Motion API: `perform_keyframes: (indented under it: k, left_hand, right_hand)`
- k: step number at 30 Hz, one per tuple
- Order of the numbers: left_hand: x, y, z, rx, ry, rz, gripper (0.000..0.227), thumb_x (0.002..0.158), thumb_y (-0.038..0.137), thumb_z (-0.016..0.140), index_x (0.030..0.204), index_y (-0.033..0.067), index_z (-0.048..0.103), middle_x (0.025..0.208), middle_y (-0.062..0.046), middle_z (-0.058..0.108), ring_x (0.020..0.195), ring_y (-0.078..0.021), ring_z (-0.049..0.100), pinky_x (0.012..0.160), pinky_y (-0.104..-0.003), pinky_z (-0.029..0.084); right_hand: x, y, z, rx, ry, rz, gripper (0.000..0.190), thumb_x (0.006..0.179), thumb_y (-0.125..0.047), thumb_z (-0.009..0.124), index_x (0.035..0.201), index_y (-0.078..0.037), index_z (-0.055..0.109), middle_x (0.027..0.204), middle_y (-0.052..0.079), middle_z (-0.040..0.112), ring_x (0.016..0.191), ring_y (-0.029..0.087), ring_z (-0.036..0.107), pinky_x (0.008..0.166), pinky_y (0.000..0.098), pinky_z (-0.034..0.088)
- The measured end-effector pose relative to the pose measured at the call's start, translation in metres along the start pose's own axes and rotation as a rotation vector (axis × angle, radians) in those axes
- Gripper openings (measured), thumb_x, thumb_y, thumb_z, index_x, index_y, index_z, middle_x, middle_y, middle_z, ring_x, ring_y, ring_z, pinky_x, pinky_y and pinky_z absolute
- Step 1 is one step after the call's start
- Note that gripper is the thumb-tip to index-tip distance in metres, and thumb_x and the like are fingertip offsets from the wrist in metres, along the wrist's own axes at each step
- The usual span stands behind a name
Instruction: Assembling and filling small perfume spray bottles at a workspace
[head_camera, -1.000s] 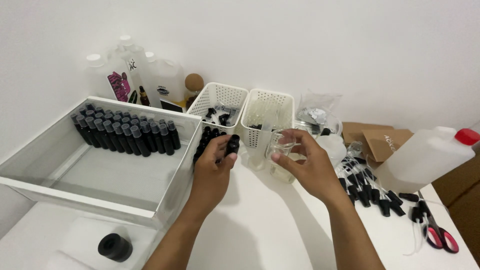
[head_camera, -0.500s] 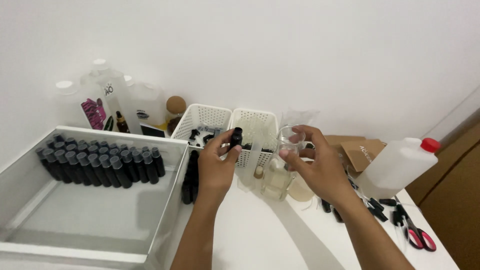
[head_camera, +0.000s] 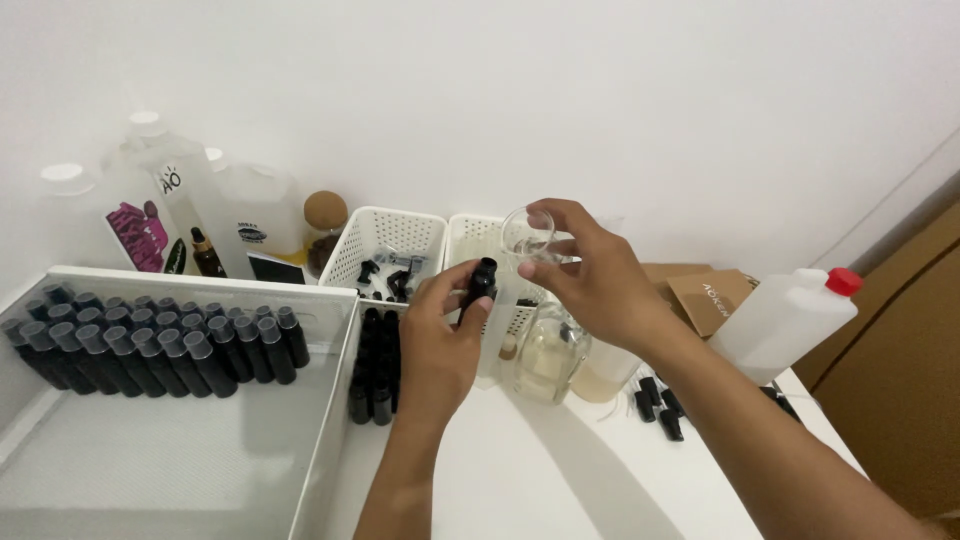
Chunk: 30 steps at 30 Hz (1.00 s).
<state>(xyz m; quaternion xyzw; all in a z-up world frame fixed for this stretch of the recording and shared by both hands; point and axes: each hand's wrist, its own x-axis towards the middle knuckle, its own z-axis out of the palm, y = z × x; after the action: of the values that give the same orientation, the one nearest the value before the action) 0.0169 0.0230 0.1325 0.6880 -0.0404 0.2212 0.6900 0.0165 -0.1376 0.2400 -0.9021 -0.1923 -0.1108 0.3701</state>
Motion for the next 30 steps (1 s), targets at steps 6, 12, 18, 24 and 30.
perform_keyframes:
  k: [6,12,18,24,30]
  left_hand:
    - [-0.002,0.001,0.005,0.009,0.000,0.018,0.041,0.088,0.004,0.071,0.128,0.0092,0.070,0.114,-0.016,0.069,0.106,-0.0333,0.075,0.075,-0.038,0.065]
    - [0.000,-0.006,0.005,0.020,-0.010,0.041,0.041,0.087,0.004,0.073,0.127,0.0109,0.071,0.111,-0.014,0.068,0.105,-0.0332,0.075,0.073,-0.036,0.065]
    - [0.001,-0.009,0.009,0.013,-0.029,0.002,0.041,0.088,0.003,0.071,0.128,0.0111,0.071,0.113,-0.014,0.068,0.108,-0.0321,0.075,0.074,-0.035,0.064]
    - [0.000,-0.005,0.009,-0.017,-0.043,0.025,0.040,0.088,0.004,0.072,0.127,0.0095,0.071,0.112,-0.017,0.068,0.107,-0.0352,0.075,0.073,-0.036,0.065]
    - [-0.001,-0.003,0.007,-0.020,-0.061,0.001,0.041,0.089,0.005,0.070,0.129,0.0084,0.070,0.115,-0.017,0.068,0.111,-0.0369,0.073,0.076,-0.038,0.065]
  right_hand:
    - [0.011,0.006,0.001,-0.131,-0.041,-0.044,0.056,0.091,-0.015,0.074,0.141,-0.010,0.051,0.138,0.022,0.062,0.123,0.048,0.061,0.097,0.0518,0.058]
    - [0.009,-0.002,0.002,-0.230,-0.076,-0.077,0.058,0.092,-0.010,0.071,0.145,-0.005,0.049,0.137,0.025,0.060,0.124,0.048,0.061,0.095,0.0517,0.059]
    - [0.007,-0.005,0.001,-0.254,-0.078,-0.086,0.060,0.091,-0.006,0.070,0.146,-0.003,0.049,0.136,0.026,0.060,0.123,0.047,0.062,0.094,0.0531,0.059]
    - [0.007,-0.002,-0.001,-0.279,-0.093,-0.089,0.061,0.091,-0.006,0.069,0.148,-0.002,0.047,0.137,0.026,0.059,0.125,0.047,0.060,0.096,0.0569,0.056]
    - [0.009,0.001,0.000,-0.302,-0.092,-0.112,0.061,0.092,-0.006,0.069,0.149,-0.004,0.047,0.139,0.024,0.059,0.126,0.046,0.060,0.096,0.0566,0.056]
